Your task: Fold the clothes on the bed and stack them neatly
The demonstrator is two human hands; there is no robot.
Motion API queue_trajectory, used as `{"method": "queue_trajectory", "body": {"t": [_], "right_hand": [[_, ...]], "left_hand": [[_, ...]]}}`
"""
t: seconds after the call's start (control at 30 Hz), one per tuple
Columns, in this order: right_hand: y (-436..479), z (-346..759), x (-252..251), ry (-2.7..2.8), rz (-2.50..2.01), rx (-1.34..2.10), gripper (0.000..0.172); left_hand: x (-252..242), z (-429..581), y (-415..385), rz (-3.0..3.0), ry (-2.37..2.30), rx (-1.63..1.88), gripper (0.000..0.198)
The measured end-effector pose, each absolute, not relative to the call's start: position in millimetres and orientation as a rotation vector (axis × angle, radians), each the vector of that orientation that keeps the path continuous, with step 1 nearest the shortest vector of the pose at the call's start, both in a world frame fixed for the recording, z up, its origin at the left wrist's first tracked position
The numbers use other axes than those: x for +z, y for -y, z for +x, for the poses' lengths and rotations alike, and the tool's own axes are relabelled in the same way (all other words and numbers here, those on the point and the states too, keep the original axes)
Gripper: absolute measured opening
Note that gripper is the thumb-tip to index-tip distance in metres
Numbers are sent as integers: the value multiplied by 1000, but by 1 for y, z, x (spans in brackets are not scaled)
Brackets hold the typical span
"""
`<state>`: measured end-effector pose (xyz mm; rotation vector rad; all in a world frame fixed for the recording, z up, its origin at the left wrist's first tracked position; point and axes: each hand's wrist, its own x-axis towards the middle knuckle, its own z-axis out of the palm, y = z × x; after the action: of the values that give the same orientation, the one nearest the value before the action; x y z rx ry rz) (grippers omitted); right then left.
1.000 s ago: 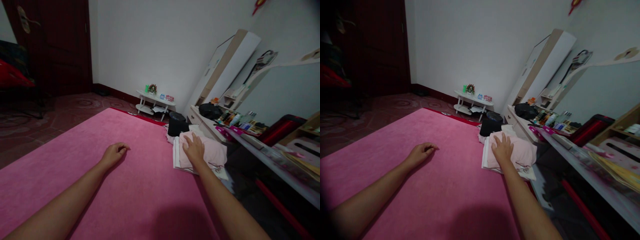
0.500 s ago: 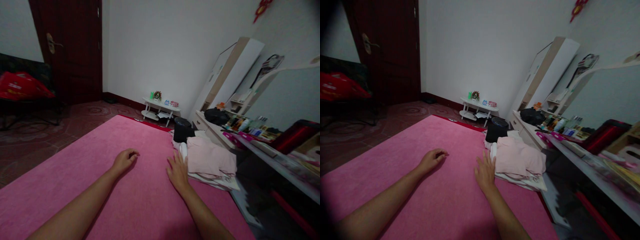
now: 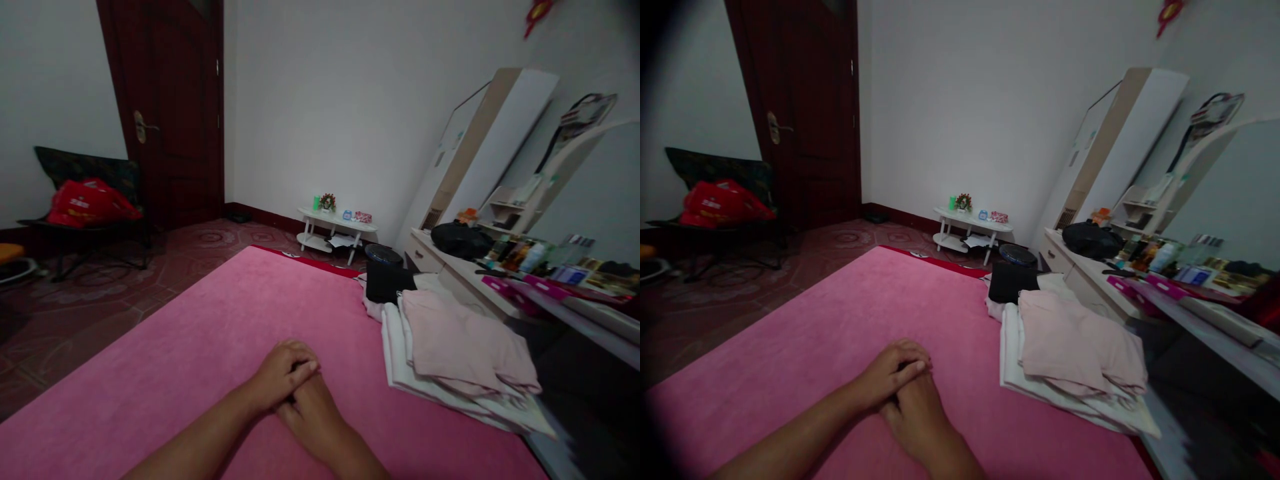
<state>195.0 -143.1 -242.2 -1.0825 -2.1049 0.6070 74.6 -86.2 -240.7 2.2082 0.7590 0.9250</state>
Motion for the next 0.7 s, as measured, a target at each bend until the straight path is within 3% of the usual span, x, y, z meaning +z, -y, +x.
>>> {"method": "queue_trajectory", "body": {"t": [0.7], "right_hand": [[141,196,-246,2062,-1088,628,58]], "left_hand": [[-240,78,88,2124,-846,882,26]]}}
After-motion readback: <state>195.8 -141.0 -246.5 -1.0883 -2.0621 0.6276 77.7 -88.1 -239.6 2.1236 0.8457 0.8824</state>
